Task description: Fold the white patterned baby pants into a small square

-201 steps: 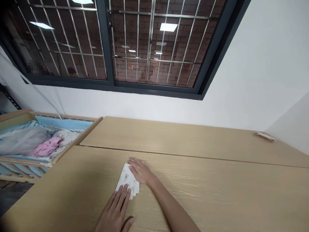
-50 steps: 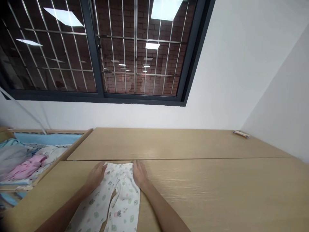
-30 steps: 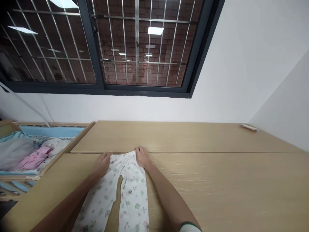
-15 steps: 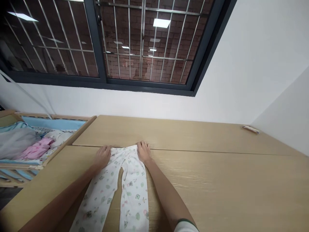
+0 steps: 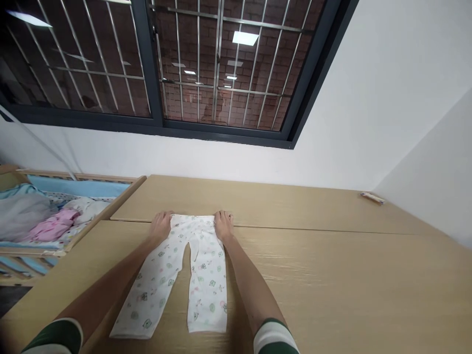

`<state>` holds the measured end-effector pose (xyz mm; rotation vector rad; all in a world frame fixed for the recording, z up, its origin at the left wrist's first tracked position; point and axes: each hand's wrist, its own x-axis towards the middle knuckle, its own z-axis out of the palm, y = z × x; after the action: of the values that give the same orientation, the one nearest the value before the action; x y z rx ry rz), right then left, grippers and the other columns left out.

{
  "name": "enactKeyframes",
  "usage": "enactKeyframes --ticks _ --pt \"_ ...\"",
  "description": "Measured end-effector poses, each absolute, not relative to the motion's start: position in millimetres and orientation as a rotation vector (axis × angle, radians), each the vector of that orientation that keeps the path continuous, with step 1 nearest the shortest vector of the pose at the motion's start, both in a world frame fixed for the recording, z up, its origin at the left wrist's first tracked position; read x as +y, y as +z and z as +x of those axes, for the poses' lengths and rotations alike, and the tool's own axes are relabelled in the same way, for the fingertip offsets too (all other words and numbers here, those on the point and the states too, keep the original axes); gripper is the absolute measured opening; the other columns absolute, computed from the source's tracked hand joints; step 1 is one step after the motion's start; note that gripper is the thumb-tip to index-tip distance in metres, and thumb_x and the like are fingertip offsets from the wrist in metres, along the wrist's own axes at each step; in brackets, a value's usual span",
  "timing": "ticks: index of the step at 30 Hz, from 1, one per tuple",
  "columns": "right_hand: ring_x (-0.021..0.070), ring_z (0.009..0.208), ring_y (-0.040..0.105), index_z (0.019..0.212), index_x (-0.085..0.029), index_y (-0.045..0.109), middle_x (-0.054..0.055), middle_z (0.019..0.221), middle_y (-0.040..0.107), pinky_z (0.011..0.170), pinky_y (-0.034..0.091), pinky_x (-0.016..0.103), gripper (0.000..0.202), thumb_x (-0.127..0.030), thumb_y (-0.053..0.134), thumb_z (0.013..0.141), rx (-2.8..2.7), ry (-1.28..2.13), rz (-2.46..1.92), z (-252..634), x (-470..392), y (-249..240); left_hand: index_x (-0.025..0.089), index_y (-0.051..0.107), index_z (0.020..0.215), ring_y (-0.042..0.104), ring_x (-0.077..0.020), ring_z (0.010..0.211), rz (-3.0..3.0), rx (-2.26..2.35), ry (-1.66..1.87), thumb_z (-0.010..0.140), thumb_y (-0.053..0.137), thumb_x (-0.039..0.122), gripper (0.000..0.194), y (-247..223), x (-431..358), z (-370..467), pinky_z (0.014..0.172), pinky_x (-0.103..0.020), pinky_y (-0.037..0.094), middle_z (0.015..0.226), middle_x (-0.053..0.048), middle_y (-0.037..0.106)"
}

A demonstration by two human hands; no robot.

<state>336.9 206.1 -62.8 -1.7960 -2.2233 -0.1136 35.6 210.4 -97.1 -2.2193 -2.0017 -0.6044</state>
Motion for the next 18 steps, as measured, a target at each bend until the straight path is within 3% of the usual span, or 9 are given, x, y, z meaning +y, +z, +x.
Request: enactKeyframes --ticks 7,18 --pt "0.0224 0.112 0.057 0.116 -0.018 0.059 0.011 0.114 0.068 0.095 0.034 0.031 0.026 -0.007 0.047 0.095 -2.272 -0.046 -1.811 341.3 217.7 -58.2 0.021 0.060 0.128 0.056 -0.0286 0.112 -2.224 -2.048 -0.608 0.092 0.045 0.007 0.041 -96.9 224.4 42.5 0.098 -0.039 0.040 0.118 -0.013 0.063" --pt "0.0217 0.110 0.059 0.117 -0.016 0.062 0.012 0.117 0.069 0.091 0.038 0.029 0.028 -0.010 0.039 0.102 -2.233 -0.035 -1.786 339.8 229.2 -60.0 0.024 0.059 0.130 0.055 -0.0274 0.115 -2.215 -2.153 -0.598 0.100 0.041 0.017 0.036 -95.9 239.0 41.6 0.099 -0.039 0.040 0.122 -0.011 0.063"
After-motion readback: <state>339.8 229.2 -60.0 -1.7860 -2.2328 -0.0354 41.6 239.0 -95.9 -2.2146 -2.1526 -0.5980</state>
